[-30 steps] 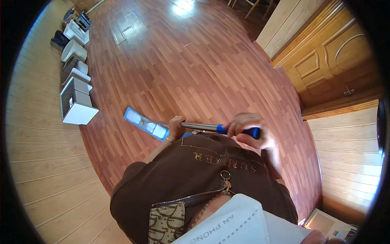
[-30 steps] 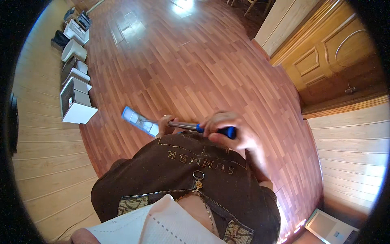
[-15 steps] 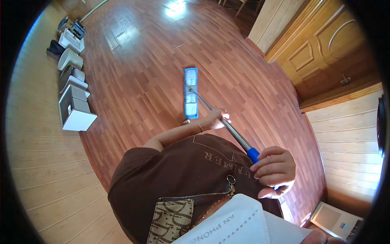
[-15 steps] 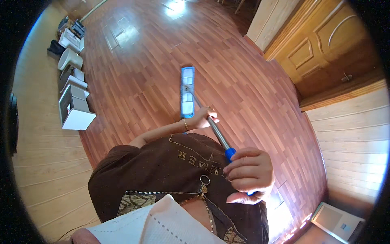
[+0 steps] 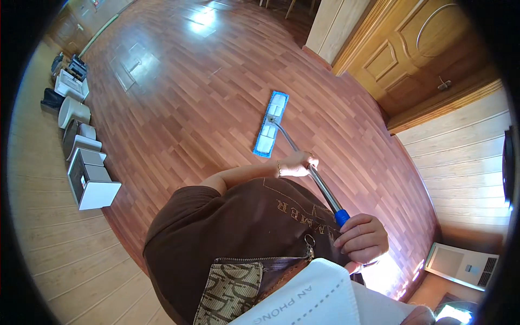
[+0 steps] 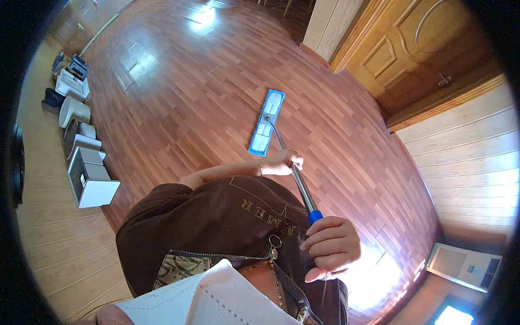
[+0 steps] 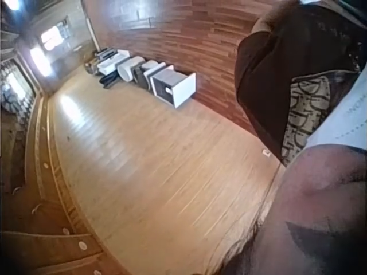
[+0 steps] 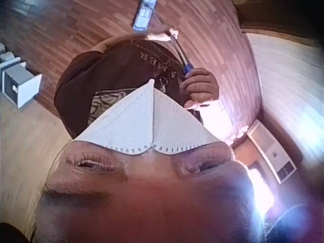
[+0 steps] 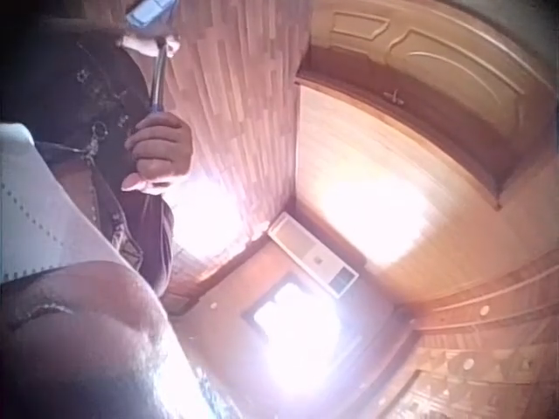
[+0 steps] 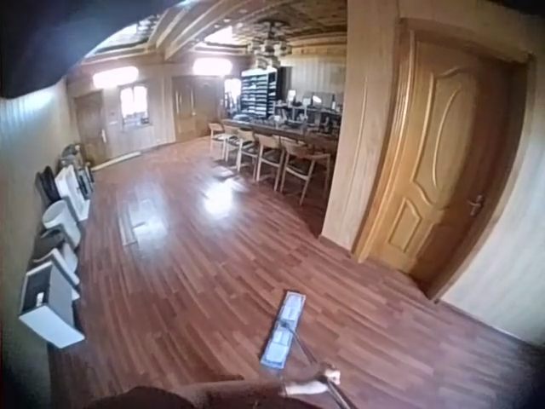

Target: Mopping the wooden floor of a large room.

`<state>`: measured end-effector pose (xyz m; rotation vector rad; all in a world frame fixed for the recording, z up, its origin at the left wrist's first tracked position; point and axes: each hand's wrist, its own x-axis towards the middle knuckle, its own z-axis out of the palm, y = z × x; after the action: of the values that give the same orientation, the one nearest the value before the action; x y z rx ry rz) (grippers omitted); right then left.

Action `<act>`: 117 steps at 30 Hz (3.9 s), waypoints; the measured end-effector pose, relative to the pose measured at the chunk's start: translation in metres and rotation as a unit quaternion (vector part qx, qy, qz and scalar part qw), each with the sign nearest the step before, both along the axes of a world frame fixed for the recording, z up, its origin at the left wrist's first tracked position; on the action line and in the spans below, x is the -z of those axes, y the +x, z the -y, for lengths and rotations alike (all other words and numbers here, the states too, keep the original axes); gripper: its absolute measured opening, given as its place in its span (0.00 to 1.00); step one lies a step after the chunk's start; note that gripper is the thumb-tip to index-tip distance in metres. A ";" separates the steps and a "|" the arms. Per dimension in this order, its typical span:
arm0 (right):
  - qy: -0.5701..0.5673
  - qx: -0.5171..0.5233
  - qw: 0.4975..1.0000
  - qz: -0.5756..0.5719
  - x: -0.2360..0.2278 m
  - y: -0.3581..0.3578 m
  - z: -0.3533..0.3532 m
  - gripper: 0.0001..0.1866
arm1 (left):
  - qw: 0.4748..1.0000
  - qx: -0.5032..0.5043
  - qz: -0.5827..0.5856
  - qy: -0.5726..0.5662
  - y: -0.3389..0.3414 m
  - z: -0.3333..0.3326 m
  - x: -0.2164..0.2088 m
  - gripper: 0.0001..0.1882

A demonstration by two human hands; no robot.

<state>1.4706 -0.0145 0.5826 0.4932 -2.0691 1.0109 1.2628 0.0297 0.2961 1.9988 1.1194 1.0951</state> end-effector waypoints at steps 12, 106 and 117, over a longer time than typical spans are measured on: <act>-0.109 -0.005 0.993 0.047 0.049 -0.139 -0.018 0.17 | 0.998 -0.017 -0.057 0.027 -0.149 -0.042 0.047 0.04; -0.175 0.055 0.982 -0.049 0.063 -0.365 -0.289 0.16 | 0.545 -0.171 0.735 -0.366 -0.557 -0.365 0.013 0.16; -0.160 0.055 0.984 -0.049 0.058 -0.381 -0.304 0.16 | 0.834 -0.016 0.369 -0.410 -0.501 -0.355 -0.009 0.27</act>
<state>1.0896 0.2894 0.5243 0.2547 -1.7822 1.1981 0.7623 0.3847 0.3048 0.7699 0.9401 1.0066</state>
